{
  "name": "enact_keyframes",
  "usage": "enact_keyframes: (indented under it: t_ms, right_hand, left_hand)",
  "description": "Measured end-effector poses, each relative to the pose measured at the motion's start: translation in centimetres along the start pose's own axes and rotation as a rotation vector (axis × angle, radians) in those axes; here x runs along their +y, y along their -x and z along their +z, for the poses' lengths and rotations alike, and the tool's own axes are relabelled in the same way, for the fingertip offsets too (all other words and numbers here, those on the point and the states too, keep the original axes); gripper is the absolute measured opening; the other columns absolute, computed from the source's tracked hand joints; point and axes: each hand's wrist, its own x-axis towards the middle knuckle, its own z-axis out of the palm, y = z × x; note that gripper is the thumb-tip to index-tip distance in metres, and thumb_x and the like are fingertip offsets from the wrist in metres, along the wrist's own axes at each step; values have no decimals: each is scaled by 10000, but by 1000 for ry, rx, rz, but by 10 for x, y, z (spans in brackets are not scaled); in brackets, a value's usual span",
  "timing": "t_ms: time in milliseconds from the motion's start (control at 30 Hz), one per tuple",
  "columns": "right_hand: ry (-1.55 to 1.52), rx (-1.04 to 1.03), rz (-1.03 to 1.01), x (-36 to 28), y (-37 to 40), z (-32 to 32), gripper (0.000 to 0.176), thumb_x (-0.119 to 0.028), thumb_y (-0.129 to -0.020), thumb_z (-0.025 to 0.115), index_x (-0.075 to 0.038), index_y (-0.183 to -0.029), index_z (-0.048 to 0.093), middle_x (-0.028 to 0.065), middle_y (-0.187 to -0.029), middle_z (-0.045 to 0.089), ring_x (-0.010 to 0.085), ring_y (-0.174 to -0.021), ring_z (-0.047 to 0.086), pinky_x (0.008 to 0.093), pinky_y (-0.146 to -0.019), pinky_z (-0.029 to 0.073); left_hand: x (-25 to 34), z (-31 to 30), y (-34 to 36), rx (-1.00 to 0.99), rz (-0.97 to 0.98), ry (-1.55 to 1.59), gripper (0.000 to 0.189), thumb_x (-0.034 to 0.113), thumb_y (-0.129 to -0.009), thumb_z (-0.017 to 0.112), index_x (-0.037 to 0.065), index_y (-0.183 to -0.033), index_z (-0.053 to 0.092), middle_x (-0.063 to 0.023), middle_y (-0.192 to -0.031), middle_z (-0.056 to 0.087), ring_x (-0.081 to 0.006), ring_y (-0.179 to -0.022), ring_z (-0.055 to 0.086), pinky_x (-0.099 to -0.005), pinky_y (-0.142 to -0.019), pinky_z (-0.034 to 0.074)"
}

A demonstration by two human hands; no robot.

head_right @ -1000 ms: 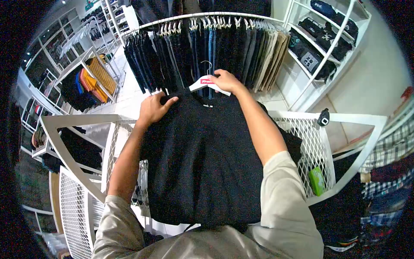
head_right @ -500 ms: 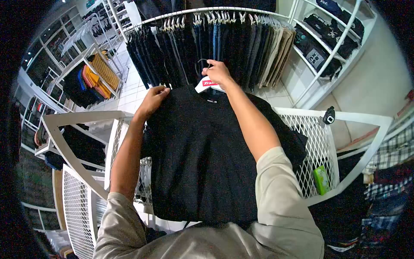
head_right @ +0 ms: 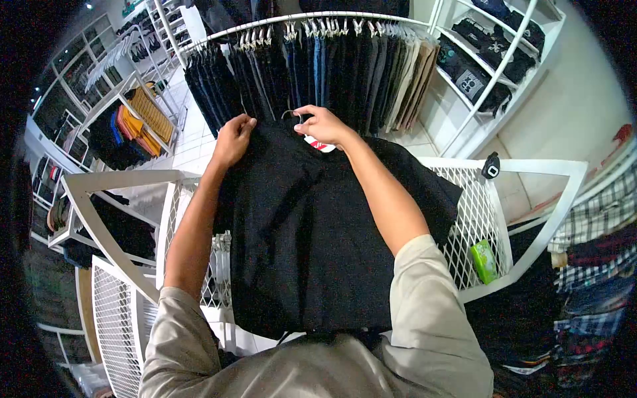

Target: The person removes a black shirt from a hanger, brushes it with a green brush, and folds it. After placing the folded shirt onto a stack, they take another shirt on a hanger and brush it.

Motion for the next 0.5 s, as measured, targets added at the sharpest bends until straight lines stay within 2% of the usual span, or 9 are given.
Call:
enact_keyframes:
  t_ms: [67, 100, 200, 233, 267, 333, 367, 400, 500]
  right_hand:
    - [34, -42, -4, 2, 4, -2, 523, -140, -949, 713, -33, -1423, 520, 147, -1010, 758, 183, -955, 699, 332, -896, 518]
    - [33, -49, -5, 1, 7, -1, 523, -140, -949, 713, -33, -1423, 520, 147, -1010, 758, 183, -955, 699, 332, -896, 518]
    - [197, -113, 34, 2, 22, -1, 538, -133, -950, 705, -40, -1435, 491, 113, -907, 747, 177, -878, 677, 362, -875, 508]
    - [259, -144, 46, 0, 26, -1, 465, -45, -965, 638, -49, -1413, 513, 47, -926, 713, 103, -767, 591, 275, -776, 480]
    - [257, -147, 47, 1, 27, 0, 465, -45, -965, 638, -49, -1413, 513, 47, -926, 713, 103, -767, 591, 275, -776, 480]
    - [251, -198, 77, 0, 31, 4, 439, -56, -960, 643, -61, -1388, 542, 68, -956, 712, 127, -809, 615, 291, -787, 488]
    - [350, -218, 85, 0, 35, 2, 368, -111, -955, 667, -75, -1315, 597, 104, -1029, 704, 161, -888, 633, 318, -825, 499]
    - [349, -216, 90, 2, 36, 4, 368, -111, -955, 667, -75, -1315, 597, 104, -1029, 704, 161, -888, 633, 318, -825, 499]
    - [292, -288, 159, 10, 37, 11, 276, -225, -932, 702, -91, -1164, 638, 98, -1102, 667, 194, -1007, 616, 352, -874, 490]
  left_hand:
    - [-4, 1, -1, 131, 102, -52, 329, 298, -1020, 607, -28, -985, 634, -196, -800, 631, -288, -730, 616, -387, -733, 489]
    - [1, -5, 0, 87, 20, -74, 326, 299, -1015, 608, -25, -992, 642, -236, -865, 658, -361, -788, 648, -402, -761, 500]
    - [-9, -4, 4, 129, 25, -60, 331, 303, -1019, 599, -24, -1000, 647, -236, -870, 663, -360, -803, 665, -414, -761, 500]
    - [-14, -2, 5, 128, 20, -61, 331, 303, -1019, 599, -24, -1000, 647, -236, -870, 663, -360, -803, 665, -414, -761, 500]
    - [-19, 0, 5, 142, 23, -75, 334, 304, -1021, 594, -24, -995, 647, -235, -856, 658, -358, -792, 662, -413, -756, 500]
    - [-12, -2, 7, 148, 27, -88, 337, 306, -1023, 589, -24, -990, 648, -234, -842, 653, -356, -781, 660, -413, -752, 499]
    - [-8, -4, 7, 101, -48, -96, 318, 290, -1017, 585, -14, -1012, 676, -241, -912, 684, -389, -880, 673, -440, -805, 508]
    - [-5, -4, 7, 52, -123, -105, 305, 274, -1011, 581, -4, -1033, 705, -247, -982, 715, -422, -979, 687, -468, -859, 517]
    - [-4, -1, 7, 70, -112, -120, 312, 284, -1006, 587, -4, -1021, 705, -251, -973, 711, -435, -971, 679, -480, -846, 514]
